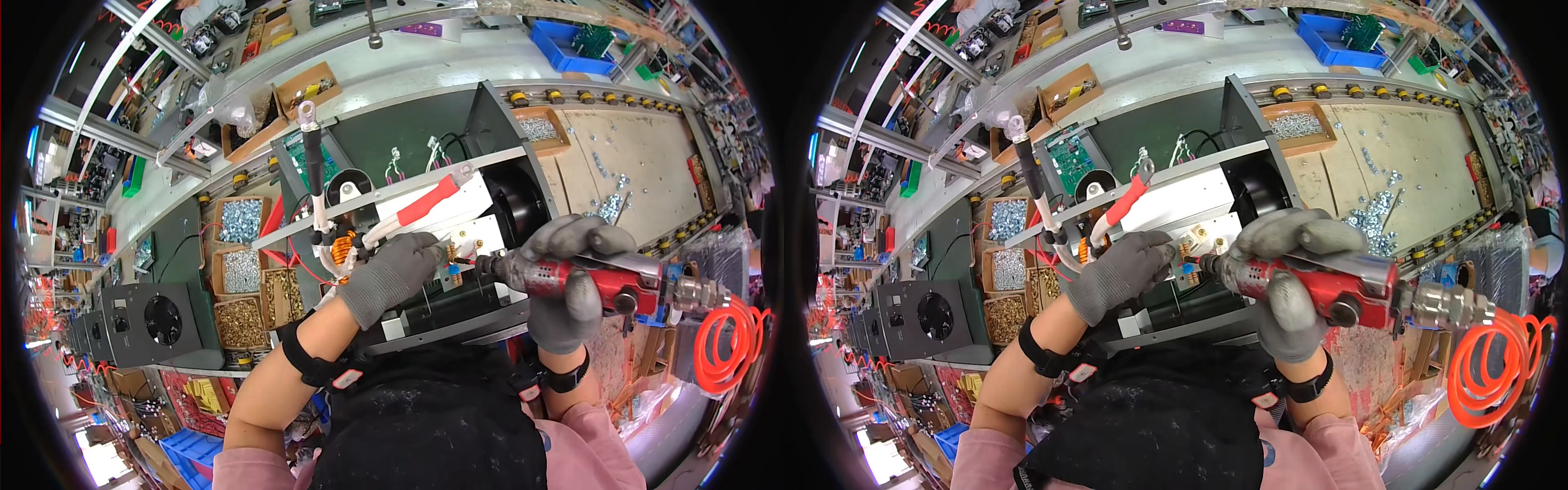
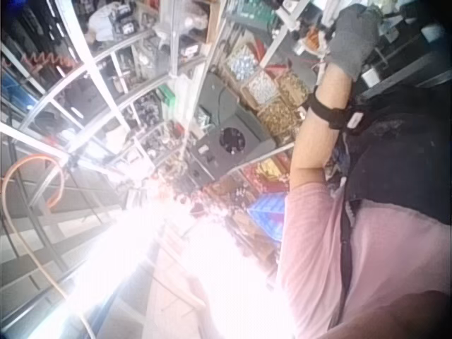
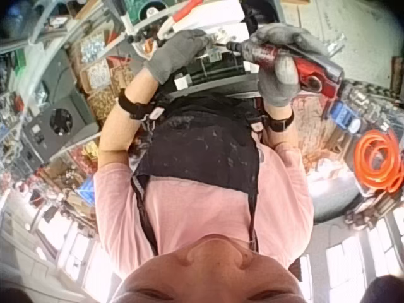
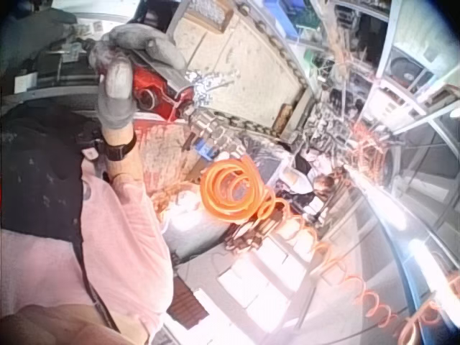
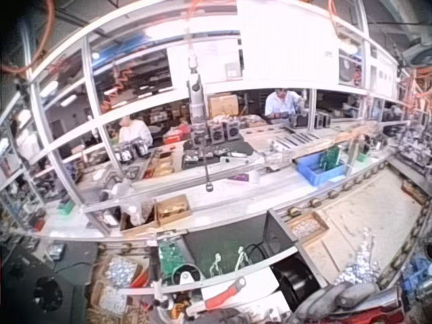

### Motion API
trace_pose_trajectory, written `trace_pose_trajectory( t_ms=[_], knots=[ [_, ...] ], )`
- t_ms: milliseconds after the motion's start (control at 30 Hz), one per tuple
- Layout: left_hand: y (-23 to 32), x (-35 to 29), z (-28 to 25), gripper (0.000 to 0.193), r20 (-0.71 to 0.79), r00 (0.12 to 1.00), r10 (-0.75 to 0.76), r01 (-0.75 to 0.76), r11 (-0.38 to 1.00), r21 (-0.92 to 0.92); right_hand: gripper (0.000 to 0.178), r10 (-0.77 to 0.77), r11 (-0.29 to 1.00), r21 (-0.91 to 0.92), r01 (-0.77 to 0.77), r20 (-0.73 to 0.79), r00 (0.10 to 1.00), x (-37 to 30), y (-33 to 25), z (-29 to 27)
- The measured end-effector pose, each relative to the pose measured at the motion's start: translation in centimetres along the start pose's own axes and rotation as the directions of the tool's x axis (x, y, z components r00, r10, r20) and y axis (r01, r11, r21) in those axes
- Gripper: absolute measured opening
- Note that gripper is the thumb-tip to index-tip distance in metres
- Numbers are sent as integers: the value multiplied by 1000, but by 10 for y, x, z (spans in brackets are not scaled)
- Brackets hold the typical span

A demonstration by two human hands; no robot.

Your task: The worker is assembling internal components of a large electronic device, likely an inverter or power supply unit, on a factory production line.

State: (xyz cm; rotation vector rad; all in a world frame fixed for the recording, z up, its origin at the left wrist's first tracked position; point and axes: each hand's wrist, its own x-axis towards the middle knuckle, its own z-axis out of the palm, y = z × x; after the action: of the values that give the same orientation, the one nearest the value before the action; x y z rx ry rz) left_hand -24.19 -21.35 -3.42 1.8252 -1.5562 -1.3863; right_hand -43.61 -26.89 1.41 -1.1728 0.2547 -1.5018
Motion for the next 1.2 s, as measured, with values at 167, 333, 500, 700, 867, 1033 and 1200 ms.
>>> trace_pose_trajectory(
  t_ms=[167, 333, 500, 700, 867, 1033, 1200],
  knots=[
    [-2, -5, -6, 27, 35, 999, -41, 47, 978, -204, 40, 36, 999, -12, -35, 18, 999, -3, 16, 7],
    [-9, -3, -4, 29, 21, 1000, -21, 25, 983, -181, 39, -26, 998, -54, 31, 79, 997, -2, 15, 11],
    [-8, -3, 2, 30, -22, 983, -183, 168, 939, -300, 37, 18, 991, -133, 1, 135, 991, -8, 16, 13],
    [44, -59, -5, 31, -266, 964, -19, 98, 954, 284, 36, 22, 993, -114, -20, 22, 1000, -13, 25, 14],
    [72, -63, -23, 36, -634, 582, 509, -130, 828, 545, 37, 53, 992, -118, -51, 18, 998, -14, 23, 16],
    [45, -30, -61, 25, -714, 492, 498, 138, 765, 629, 37, 28, 993, -119, -27, 2, 1000, -17, 25, 17],
    [18, -41, -85, 22, -960, 193, 205, -106, 977, 187, 37, -15, 991, -134, 20, 42, 999, -17, 28, 19]
  ],
)
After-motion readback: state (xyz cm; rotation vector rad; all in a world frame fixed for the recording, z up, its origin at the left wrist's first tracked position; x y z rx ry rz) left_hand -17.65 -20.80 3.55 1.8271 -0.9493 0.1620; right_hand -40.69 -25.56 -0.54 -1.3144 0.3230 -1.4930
